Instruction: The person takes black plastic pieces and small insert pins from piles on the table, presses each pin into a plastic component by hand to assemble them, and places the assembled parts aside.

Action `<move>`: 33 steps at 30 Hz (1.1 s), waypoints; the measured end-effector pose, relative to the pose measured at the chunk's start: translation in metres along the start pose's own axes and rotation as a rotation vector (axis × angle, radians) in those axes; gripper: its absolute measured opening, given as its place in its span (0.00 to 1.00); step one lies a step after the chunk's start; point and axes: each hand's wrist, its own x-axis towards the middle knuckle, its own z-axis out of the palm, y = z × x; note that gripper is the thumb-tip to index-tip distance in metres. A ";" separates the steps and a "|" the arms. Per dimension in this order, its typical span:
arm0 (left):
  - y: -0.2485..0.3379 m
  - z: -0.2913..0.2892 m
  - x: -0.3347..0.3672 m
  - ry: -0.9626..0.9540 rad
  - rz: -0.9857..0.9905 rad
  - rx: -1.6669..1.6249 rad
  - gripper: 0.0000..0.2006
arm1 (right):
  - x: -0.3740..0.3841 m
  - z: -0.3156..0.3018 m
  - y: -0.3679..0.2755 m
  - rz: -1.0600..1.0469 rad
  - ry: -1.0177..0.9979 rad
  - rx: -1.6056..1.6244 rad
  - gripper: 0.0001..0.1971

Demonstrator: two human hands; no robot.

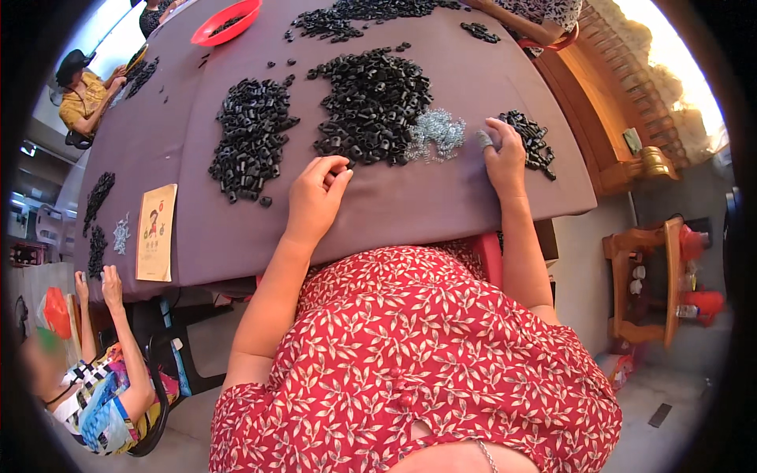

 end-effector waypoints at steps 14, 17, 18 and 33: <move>-0.004 -0.001 0.001 0.018 -0.020 -0.050 0.08 | -0.021 -0.007 -0.056 -0.402 -0.354 0.009 0.17; -0.013 -0.004 0.006 0.157 -0.128 -0.381 0.08 | -0.021 -0.005 -0.057 -0.410 -0.343 0.007 0.17; -0.013 -0.006 0.008 0.170 -0.177 -0.464 0.09 | -0.022 -0.005 -0.057 -0.398 -0.337 -0.003 0.16; -0.023 0.000 0.003 0.136 0.002 -0.081 0.09 | -0.022 0.002 -0.052 -0.443 -0.278 0.002 0.13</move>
